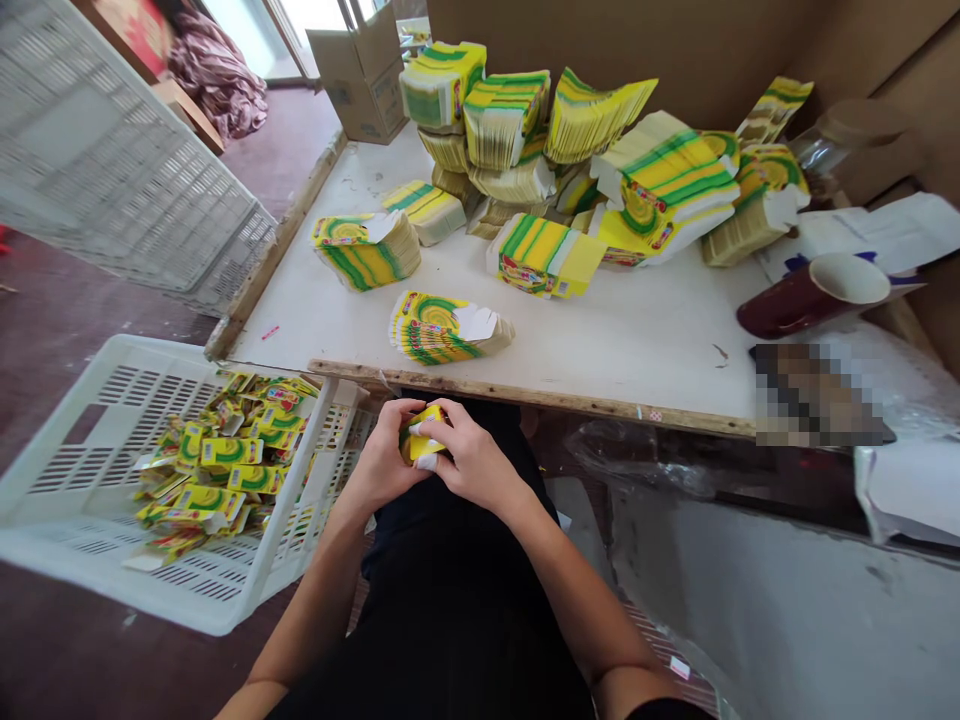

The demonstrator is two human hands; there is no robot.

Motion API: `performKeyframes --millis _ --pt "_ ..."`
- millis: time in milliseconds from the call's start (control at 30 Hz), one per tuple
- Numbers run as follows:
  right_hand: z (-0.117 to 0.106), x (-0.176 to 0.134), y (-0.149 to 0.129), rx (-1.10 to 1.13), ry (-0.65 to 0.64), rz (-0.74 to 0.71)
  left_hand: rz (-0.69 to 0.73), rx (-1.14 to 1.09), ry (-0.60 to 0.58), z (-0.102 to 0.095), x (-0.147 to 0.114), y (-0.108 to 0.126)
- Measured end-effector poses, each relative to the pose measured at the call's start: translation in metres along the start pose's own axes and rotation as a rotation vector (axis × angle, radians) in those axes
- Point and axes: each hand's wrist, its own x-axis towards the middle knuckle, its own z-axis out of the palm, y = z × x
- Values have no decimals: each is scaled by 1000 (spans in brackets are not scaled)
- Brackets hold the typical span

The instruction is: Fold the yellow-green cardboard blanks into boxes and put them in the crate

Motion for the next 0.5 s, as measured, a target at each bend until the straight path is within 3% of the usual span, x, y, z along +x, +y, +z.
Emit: performKeyframes --millis 133,233,500 --pt "1 -2 1 6 51 23 -64 40 -107 -5 0 -2" --pt "1 -1 0 24 65 44 -81 65 -109 -9 0 -2" --pt "-12 2 1 65 -66 12 -30 118 -104 -14 1 -5"
